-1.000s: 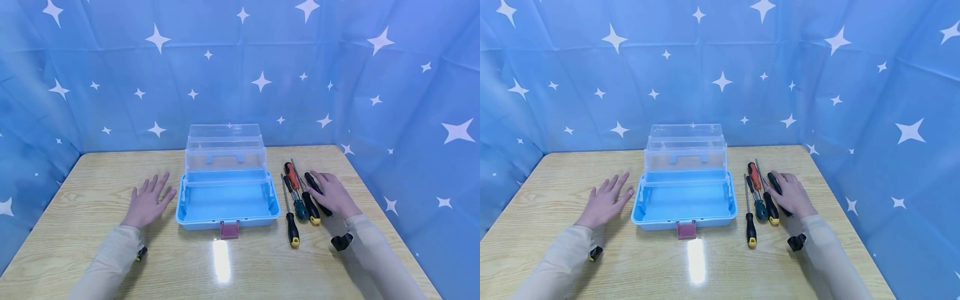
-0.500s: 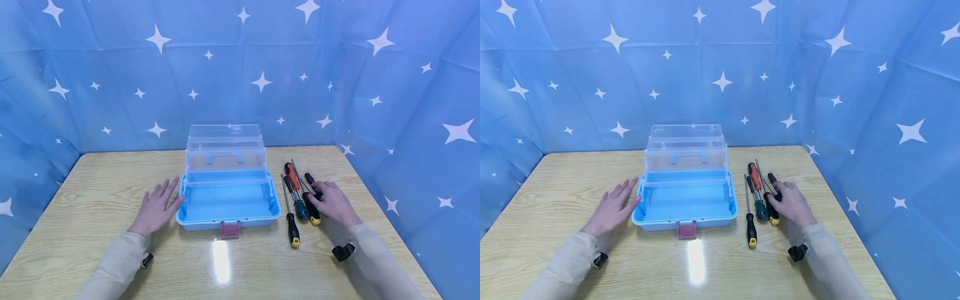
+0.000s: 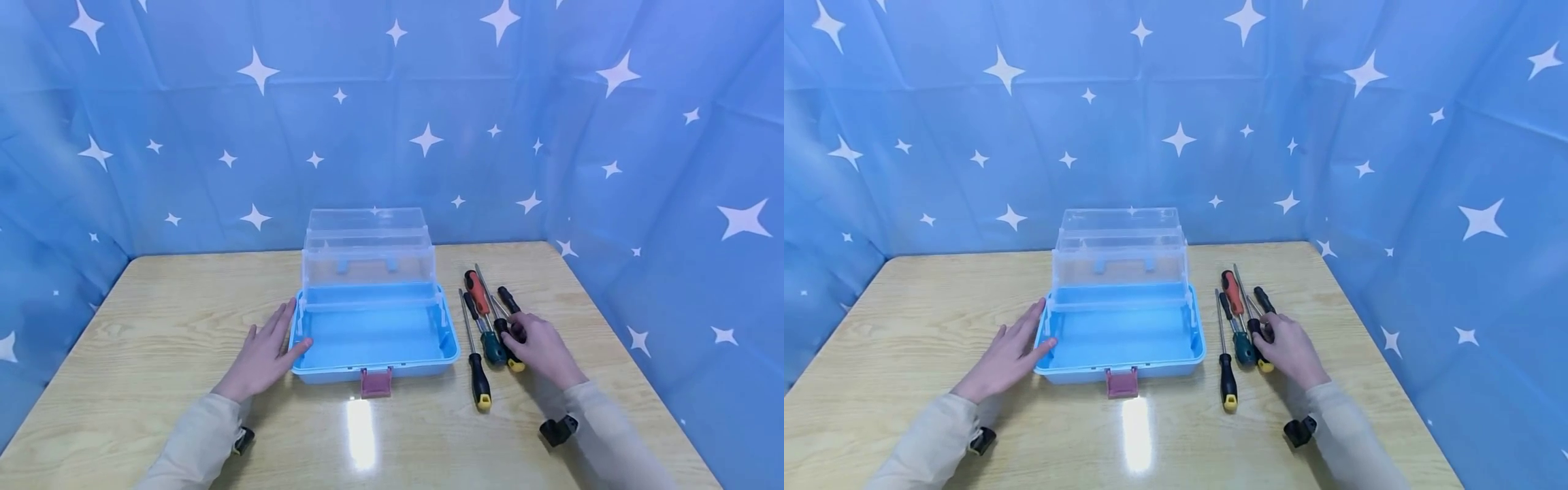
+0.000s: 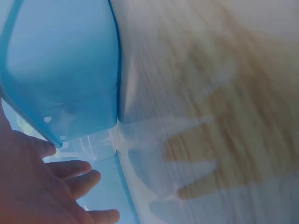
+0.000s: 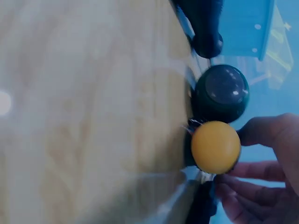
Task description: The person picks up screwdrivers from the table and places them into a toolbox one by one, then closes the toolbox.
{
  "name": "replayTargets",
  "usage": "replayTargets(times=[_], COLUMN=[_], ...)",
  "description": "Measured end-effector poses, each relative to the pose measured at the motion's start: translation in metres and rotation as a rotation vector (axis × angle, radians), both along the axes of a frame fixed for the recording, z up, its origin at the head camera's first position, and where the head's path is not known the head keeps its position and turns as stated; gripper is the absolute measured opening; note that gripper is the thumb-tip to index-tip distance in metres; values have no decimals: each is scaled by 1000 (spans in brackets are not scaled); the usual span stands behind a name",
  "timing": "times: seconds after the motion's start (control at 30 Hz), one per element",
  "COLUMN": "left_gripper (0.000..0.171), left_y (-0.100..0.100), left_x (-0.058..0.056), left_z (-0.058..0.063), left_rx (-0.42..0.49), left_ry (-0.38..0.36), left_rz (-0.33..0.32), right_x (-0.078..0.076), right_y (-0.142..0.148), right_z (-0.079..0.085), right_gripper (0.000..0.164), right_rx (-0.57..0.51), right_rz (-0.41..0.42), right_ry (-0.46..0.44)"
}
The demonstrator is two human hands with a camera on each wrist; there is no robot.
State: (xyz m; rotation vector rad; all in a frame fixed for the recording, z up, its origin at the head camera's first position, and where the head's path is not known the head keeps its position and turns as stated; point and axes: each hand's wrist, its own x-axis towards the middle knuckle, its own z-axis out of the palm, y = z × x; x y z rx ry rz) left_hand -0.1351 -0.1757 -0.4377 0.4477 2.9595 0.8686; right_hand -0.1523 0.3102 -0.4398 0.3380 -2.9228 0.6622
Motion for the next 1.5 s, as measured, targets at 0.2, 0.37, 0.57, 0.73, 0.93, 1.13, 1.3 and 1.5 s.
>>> replayTargets(times=[0.2,0.37,0.57,0.73,0.93,1.13,1.3,1.5], left_gripper=[94,104,112,119,126,129,131,130], left_y=[3,4,4,1,2,3,3,3], left_x=[-2,-3,-4,-6,-9,-11,-12,-11], left_z=[-2,-3,-5,-7,-8,-10,-10,-10], left_rx=[60,119,168,210,308,357,367,394], left_ry=[-57,-121,-155,-172,-219,-233,-235,-251], left_rz=[-27,-37,-50,-70,-102,-127,-132,-121], right_x=[6,6,4,0,-1,1,0,-1], right_y=[-5,-8,-10,-12,-12,-10,-7,-4], right_z=[-5,-7,-6,-6,-4,-4,-4,-2], right_gripper=[24,28,30,30,31,33,30,28], right_rx=[-17,-36,-42,-31,5,13,8,1], right_rz=[-44,-91,-130,-158,-202,-258,-292,-332], right_ry=[-12,-19,-53,-53,-40,-67,-40,43])
